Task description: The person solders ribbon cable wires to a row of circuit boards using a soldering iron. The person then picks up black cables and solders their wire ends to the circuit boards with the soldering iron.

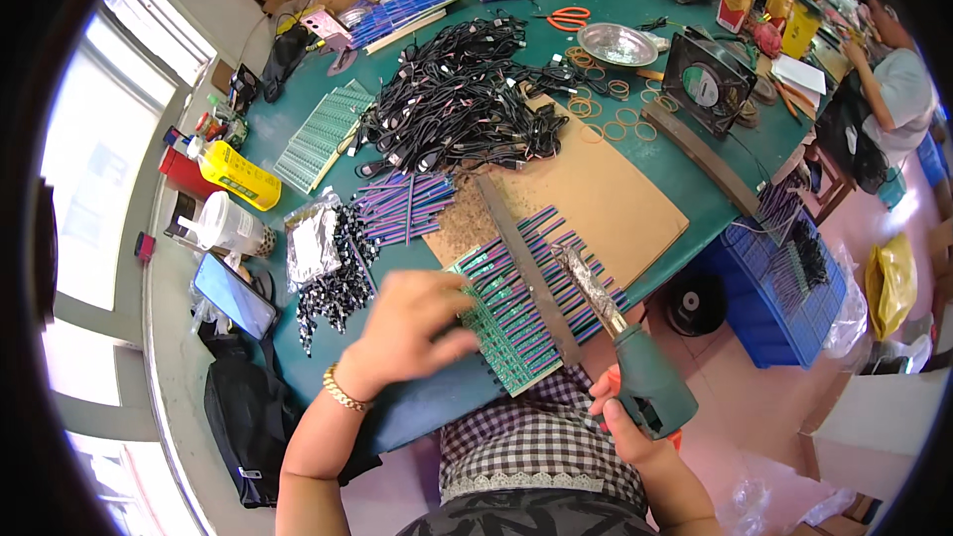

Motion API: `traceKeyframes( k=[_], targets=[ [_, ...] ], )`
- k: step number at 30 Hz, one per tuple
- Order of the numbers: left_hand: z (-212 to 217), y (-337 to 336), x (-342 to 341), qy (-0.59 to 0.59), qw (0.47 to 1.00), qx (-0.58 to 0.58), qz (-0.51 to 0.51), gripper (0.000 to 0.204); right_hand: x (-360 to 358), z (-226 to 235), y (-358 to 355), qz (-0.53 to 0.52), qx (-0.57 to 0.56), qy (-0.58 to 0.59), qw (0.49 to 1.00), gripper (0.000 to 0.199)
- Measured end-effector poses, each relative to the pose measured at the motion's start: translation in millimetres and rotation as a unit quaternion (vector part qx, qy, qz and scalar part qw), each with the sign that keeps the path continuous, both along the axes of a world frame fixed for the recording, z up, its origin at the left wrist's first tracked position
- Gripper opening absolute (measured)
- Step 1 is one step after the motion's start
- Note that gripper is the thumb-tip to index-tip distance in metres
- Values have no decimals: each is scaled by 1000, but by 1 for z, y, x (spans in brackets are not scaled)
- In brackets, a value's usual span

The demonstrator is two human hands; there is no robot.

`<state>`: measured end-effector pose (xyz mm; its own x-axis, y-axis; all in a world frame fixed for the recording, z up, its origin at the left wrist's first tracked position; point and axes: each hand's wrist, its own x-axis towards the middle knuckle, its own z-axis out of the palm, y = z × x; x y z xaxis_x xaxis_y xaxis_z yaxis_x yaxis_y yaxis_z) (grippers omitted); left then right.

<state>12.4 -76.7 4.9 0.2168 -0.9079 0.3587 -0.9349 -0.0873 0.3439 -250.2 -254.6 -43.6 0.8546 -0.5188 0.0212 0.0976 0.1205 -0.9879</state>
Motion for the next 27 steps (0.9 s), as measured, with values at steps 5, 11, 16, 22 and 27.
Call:
traceKeyframes(
  k=[5, 11, 16, 22, 27],
  targets=[
    [-4, 29, 55, 30, 937, -83, 339, 6, 1, -12, 2, 25, 24, -27, 999, 37],
    [-14, 33, 78, -67, 970, 8, 235, 14, 10, -14, -2, 32, 24, -26, 999, 37],
    [-20, 32, 81, -123, 963, 69, 230, 9, 9, -10, -5, 31, 54, -16, 998, 38],
    [-23, 35, 74, -184, 941, 128, 255, 12, 7, -12, -4, 28, 31, -23, 999, 40],
    [-25, 33, 71, -177, 951, -31, 250, 9, 9, -6, -4, 53, 17, -1, 998, 36]
  ],
)
